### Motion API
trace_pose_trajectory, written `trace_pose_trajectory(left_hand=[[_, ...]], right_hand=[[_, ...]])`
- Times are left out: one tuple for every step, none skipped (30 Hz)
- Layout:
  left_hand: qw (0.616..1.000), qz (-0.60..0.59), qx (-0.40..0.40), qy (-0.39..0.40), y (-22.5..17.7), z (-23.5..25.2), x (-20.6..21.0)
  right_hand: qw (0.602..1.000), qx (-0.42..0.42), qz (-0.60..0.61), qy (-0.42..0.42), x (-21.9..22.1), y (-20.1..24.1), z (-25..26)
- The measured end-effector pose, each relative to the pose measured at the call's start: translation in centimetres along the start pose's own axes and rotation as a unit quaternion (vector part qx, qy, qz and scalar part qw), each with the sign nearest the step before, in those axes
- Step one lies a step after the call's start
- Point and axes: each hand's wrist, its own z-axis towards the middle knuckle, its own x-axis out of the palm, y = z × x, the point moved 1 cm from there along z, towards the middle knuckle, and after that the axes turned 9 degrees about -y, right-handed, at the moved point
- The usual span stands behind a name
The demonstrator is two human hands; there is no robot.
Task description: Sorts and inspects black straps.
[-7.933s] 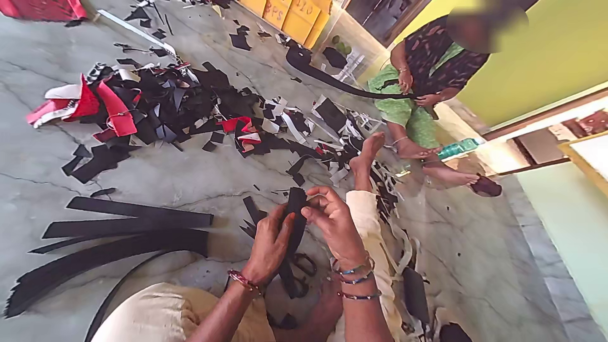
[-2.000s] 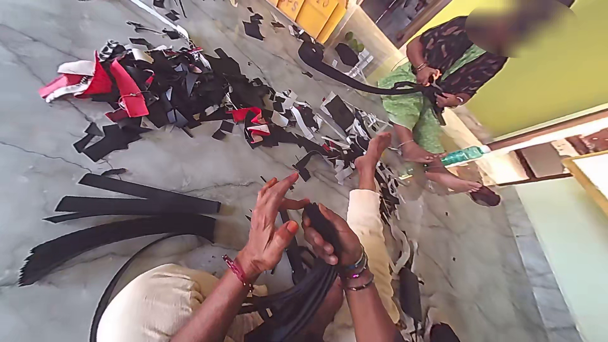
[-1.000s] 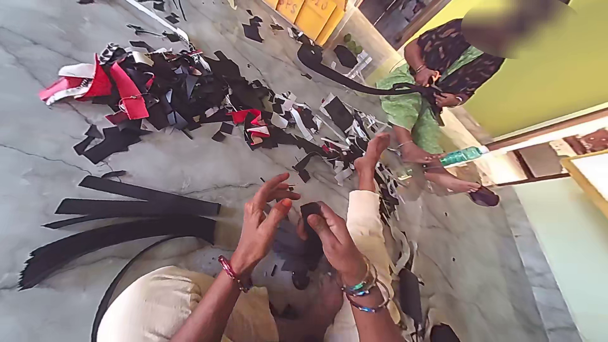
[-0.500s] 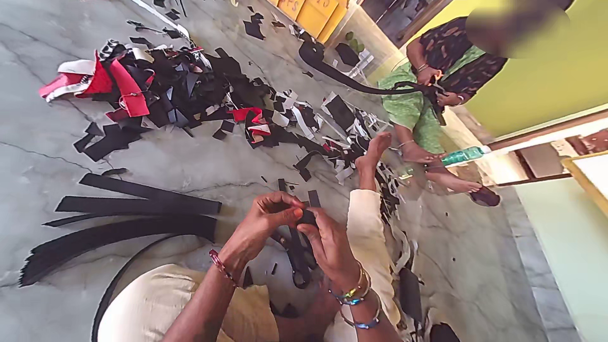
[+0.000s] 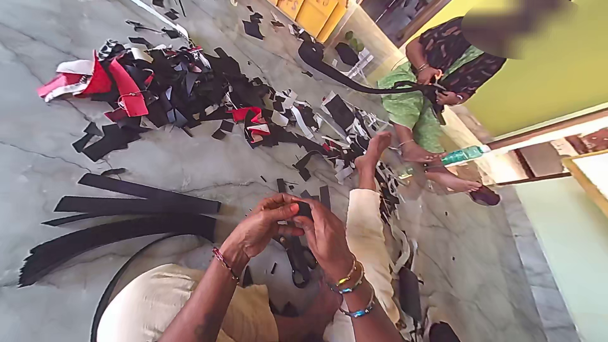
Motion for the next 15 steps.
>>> trace_pose_trajectory(left_hand=[[1.0, -0.007, -0.004, -0.008, 0.05, 0.03, 0.04], [1.0, -0.011, -0.011, -0.022, 0.09, 0.06, 0.12], [0.999, -0.011, -0.018, -0.036, 0.08, 0.11, 0.25], [0.998, -0.01, -0.022, -0.05, 0.08, 0.16, 0.36], [0.998, -0.011, -0.025, -0.058, 0.12, 0.2, 0.38], [0.998, -0.01, -0.027, -0.063, 0.15, 0.22, 0.38], [0.997, -0.008, -0.03, -0.067, 0.17, 0.22, 0.4], [0.997, -0.006, -0.033, -0.067, 0.2, 0.24, 0.4], [0.997, -0.005, -0.035, -0.067, 0.25, 0.27, 0.4], [0.997, -0.004, -0.037, -0.067, 0.3, 0.3, 0.4], [0.997, -0.004, -0.038, -0.07, 0.34, 0.34, 0.41], [0.996, 0.001, -0.039, -0.076, 0.34, 0.37, 0.45], [0.996, 0.011, -0.035, -0.084, 0.25, 0.37, 0.51], [0.995, 0.035, -0.021, -0.094, 0.13, 0.36, 0.56], [0.992, 0.071, 0.009, -0.103, -0.02, 0.28, 0.6]], right_hand=[[1.0, 0.008, -0.004, 0.004, 0.05, 0.02, 0.08], [1.0, 0.012, -0.01, 0.009, 0.09, 0.03, 0.14], [1.0, 0.016, -0.015, 0.016, 0.11, 0.03, 0.18], [0.999, 0.018, -0.017, 0.024, 0.09, 0.03, 0.22], [0.999, 0.019, -0.017, 0.034, 0.03, 0.05, 0.24], [0.999, 0.018, -0.018, 0.04, 0.0, 0.06, 0.23], [0.999, 0.018, -0.018, 0.042, -0.04, 0.06, 0.2], [0.999, 0.018, -0.018, 0.042, -0.06, 0.07, 0.16], [0.999, 0.019, -0.017, 0.042, -0.11, 0.06, 0.13], [0.999, 0.023, -0.016, 0.042, -0.14, 0.08, 0.12], [0.999, 0.028, -0.012, 0.041, -0.13, 0.06, 0.12], [0.999, 0.035, -0.002, 0.038, -0.09, -0.02, 0.09], [0.998, 0.044, 0.014, 0.036, 0.0, -0.19, 0.04], [0.997, 0.056, 0.033, 0.037, 0.09, -0.37, -0.02], [0.995, 0.07, 0.048, 0.044, 0.12, -0.51, -0.07]])
